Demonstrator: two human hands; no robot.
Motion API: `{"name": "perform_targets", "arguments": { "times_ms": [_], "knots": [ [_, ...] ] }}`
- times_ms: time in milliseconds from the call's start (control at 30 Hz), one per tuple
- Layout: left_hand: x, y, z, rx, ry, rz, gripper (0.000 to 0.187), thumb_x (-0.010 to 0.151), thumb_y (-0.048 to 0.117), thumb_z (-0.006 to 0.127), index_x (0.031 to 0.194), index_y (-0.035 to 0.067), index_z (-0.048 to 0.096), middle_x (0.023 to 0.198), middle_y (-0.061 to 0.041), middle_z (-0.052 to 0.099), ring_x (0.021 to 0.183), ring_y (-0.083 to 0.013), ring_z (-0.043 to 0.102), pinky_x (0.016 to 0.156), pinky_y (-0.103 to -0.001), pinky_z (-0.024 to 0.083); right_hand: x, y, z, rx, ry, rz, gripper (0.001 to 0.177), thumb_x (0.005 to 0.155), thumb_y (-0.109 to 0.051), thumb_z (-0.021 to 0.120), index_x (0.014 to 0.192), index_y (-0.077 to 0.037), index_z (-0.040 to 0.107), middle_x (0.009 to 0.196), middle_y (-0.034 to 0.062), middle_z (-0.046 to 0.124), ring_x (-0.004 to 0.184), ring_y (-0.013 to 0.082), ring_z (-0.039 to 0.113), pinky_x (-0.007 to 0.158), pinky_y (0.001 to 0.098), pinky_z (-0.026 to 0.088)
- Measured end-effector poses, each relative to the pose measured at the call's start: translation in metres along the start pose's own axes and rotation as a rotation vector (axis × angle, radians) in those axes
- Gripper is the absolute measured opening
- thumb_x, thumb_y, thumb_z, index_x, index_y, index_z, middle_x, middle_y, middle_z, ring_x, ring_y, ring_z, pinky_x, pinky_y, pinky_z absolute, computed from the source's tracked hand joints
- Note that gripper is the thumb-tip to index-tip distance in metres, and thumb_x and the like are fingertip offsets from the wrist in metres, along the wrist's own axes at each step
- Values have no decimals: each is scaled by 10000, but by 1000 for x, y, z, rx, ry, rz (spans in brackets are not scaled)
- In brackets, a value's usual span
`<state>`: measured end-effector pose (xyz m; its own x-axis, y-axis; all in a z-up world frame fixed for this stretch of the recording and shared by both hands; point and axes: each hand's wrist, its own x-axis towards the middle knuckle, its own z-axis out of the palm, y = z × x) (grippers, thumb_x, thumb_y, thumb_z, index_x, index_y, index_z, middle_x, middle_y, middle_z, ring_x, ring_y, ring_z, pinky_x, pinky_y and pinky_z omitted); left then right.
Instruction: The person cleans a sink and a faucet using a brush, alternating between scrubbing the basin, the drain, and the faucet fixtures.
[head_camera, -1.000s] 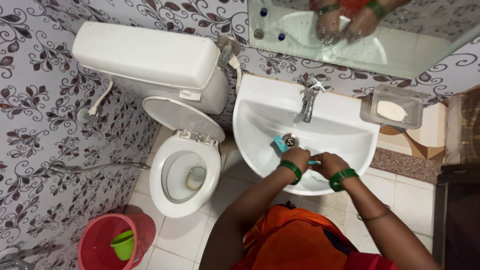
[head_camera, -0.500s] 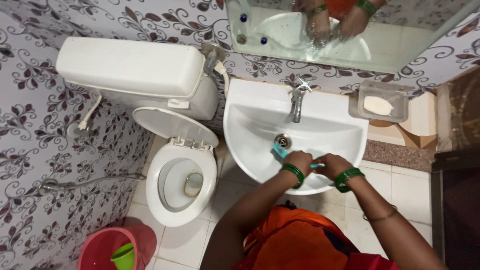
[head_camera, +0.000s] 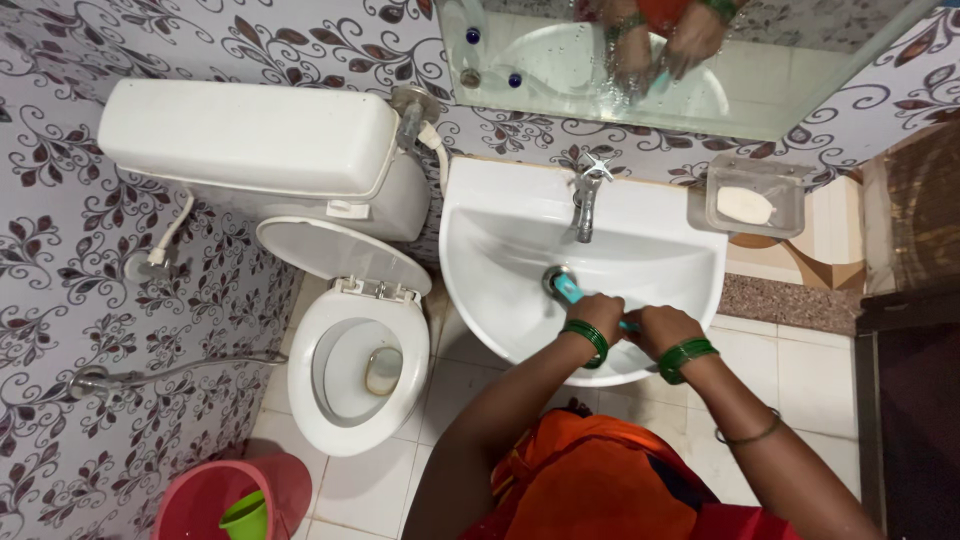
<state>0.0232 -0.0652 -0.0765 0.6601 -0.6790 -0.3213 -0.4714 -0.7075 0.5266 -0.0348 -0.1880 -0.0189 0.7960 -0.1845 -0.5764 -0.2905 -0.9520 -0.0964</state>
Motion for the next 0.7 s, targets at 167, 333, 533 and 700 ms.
{"name": "perform_targets", "arguments": {
  "times_ms": [167,333,533,700],
  "knots": [
    [-15,23,12,-56,11,42,285,864,252,755,1079,69,720,1024,-181,746,978,-337,728,863,-457,587,-23,11,-12,-83,-87,22,330,915,-393,678,1233,-320,722,1021,77,782,951,264,765,868,418,606],
    [6,14,20,-69,136,79,197,895,139,681,1064,38,691,1057,-186,738,969,-355,732,824,-458,601,-13,9,-4,-129,62,17,271,988,-405,596,1046,-239,801,990,111,788,925,305,755,834,436,600],
    [12,-30,10,-25,195,-11,190,879,95,670,1056,26,671,1039,-189,738,970,-350,730,799,-463,597,23,-23,7,-79,168,-78,217,941,-328,634,1059,-215,778,950,140,765,887,330,741,791,457,601],
    [5,-26,17,-43,241,-45,184,907,108,666,1070,22,658,1043,-197,725,948,-364,728,797,-471,595,9,-26,3,-134,216,-145,209,935,-288,634,1068,-216,778,975,156,746,889,339,739,782,449,609]
  ]
}}
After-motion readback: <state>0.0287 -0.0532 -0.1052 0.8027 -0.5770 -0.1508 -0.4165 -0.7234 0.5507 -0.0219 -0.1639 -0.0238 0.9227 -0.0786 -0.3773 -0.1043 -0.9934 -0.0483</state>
